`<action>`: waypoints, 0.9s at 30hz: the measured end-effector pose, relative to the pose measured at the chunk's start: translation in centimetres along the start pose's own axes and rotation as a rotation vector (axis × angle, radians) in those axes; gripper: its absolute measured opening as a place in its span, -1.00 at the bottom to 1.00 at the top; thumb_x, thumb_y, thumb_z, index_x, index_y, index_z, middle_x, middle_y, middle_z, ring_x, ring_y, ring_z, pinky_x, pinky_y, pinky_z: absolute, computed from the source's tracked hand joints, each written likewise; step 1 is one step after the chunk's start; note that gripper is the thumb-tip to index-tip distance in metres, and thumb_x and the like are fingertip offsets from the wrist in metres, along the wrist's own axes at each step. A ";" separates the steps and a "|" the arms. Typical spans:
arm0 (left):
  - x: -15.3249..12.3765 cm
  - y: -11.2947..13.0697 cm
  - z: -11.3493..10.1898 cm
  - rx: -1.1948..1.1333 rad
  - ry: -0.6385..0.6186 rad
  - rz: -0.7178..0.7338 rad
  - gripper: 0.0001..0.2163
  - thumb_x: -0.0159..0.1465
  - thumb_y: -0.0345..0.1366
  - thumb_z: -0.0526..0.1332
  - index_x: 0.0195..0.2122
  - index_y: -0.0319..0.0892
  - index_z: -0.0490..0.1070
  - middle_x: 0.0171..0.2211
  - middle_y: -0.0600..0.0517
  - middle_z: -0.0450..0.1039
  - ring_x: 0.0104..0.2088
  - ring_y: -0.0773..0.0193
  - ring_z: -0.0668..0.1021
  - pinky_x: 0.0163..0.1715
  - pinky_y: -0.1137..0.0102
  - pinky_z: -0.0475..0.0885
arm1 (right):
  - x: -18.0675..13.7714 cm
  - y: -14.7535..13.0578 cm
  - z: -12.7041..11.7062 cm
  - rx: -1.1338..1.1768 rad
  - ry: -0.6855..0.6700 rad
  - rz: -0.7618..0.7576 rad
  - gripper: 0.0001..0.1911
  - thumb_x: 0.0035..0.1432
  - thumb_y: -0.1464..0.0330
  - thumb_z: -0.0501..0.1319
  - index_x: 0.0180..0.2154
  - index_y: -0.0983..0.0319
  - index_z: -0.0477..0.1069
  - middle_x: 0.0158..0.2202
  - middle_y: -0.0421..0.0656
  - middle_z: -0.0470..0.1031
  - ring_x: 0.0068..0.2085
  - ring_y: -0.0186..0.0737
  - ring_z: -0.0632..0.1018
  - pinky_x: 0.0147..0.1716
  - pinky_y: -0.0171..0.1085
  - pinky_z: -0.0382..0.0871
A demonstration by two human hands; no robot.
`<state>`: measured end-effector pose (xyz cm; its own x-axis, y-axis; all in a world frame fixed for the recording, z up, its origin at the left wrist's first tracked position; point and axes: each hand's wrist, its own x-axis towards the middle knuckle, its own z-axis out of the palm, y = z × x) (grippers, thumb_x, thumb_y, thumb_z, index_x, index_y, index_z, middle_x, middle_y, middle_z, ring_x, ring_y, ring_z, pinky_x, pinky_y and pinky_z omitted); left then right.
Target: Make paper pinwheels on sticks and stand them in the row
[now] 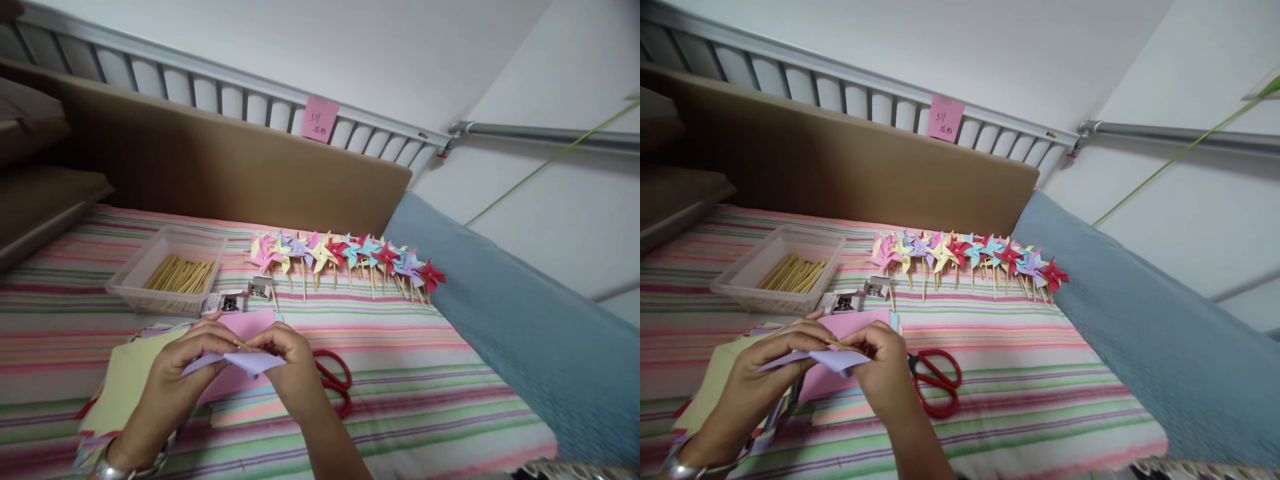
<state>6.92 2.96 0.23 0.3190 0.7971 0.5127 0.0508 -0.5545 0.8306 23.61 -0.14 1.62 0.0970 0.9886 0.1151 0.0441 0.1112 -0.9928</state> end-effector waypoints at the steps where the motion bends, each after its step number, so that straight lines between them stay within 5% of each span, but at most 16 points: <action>1: 0.0 0.0 0.0 -0.002 -0.001 -0.005 -0.92 0.15 -0.38 0.26 -0.42 -0.05 0.53 -0.38 0.06 0.57 -0.31 0.19 0.57 0.15 0.05 0.15 | 0.0 0.0 0.0 -0.002 -0.003 0.003 -0.94 -0.17 0.47 0.33 -0.53 0.22 0.55 -0.50 -0.24 0.40 -0.49 -0.35 0.42 -0.55 -0.40 0.28; 27: -0.1 0.3 0.0 -0.055 0.021 -0.043 -0.91 0.11 -0.41 0.30 -0.45 -0.05 0.50 -0.41 0.14 0.52 -0.35 0.28 0.55 0.13 0.21 0.15 | -0.6 0.2 0.0 -0.135 0.022 -0.178 -0.61 -0.14 0.73 0.21 -0.41 0.16 0.60 -0.46 -0.26 0.45 -0.40 -0.36 0.48 -0.43 -0.44 0.30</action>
<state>6.92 2.70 0.40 0.2972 0.8253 0.4802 0.0118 -0.5061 0.8624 23.59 -0.69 1.32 0.0972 0.9520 0.2904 0.1953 0.2679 -0.9434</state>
